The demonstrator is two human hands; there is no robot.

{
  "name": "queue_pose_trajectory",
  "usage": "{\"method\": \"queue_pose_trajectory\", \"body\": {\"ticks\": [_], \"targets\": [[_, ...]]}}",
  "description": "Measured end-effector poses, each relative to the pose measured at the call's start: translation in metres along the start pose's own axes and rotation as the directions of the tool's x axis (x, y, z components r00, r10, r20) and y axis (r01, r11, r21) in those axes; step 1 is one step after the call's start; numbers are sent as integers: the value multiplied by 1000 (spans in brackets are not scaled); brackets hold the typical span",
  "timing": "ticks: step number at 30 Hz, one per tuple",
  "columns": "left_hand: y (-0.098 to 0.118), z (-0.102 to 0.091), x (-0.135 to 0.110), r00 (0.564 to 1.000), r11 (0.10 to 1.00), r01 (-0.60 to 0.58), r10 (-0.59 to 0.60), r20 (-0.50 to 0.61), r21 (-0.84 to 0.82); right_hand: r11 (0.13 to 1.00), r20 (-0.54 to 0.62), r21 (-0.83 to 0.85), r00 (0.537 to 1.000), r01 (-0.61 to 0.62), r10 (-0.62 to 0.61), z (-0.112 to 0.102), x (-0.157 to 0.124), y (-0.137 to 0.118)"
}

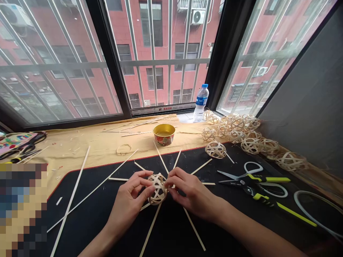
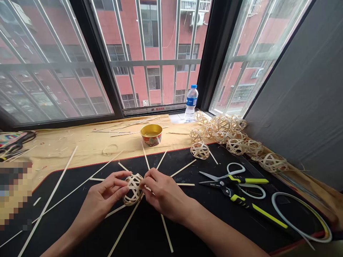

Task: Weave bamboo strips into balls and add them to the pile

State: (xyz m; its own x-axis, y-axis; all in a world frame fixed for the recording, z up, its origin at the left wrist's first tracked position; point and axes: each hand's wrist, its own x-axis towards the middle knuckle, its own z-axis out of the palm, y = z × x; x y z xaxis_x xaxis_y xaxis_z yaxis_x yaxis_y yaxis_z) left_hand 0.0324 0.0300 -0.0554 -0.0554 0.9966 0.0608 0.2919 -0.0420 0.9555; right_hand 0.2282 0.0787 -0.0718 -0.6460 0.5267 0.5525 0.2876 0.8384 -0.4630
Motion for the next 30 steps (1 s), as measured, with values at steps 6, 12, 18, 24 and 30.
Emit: {"method": "queue_pose_trajectory", "body": {"ticks": [6, 12, 18, 24, 30], "targets": [[-8, -1, -1, 996, 989, -84, 83, 12, 125, 999, 12, -48, 1000, -10, 11, 1, -1, -3], [-10, -2, -4, 974, 937, -227, 221, 53, 266, 993, 54, -111, 998, 25, -19, 1, -2, -2], [-9, 1, -4, 964, 920, -264, 263, 42, 288, 981, 97, -177, 993, 86, -69, 3, 0, -2], [-3, -6, 1, 982, 992, -123, 117, -151, -27, 997, -234, 48, 970, -58, 68, 2, -1, -1], [-1, -6, 0, 979, 984, -138, 119, -162, -109, 970, -349, 235, 926, -64, 146, 1, 1, -7]]}}
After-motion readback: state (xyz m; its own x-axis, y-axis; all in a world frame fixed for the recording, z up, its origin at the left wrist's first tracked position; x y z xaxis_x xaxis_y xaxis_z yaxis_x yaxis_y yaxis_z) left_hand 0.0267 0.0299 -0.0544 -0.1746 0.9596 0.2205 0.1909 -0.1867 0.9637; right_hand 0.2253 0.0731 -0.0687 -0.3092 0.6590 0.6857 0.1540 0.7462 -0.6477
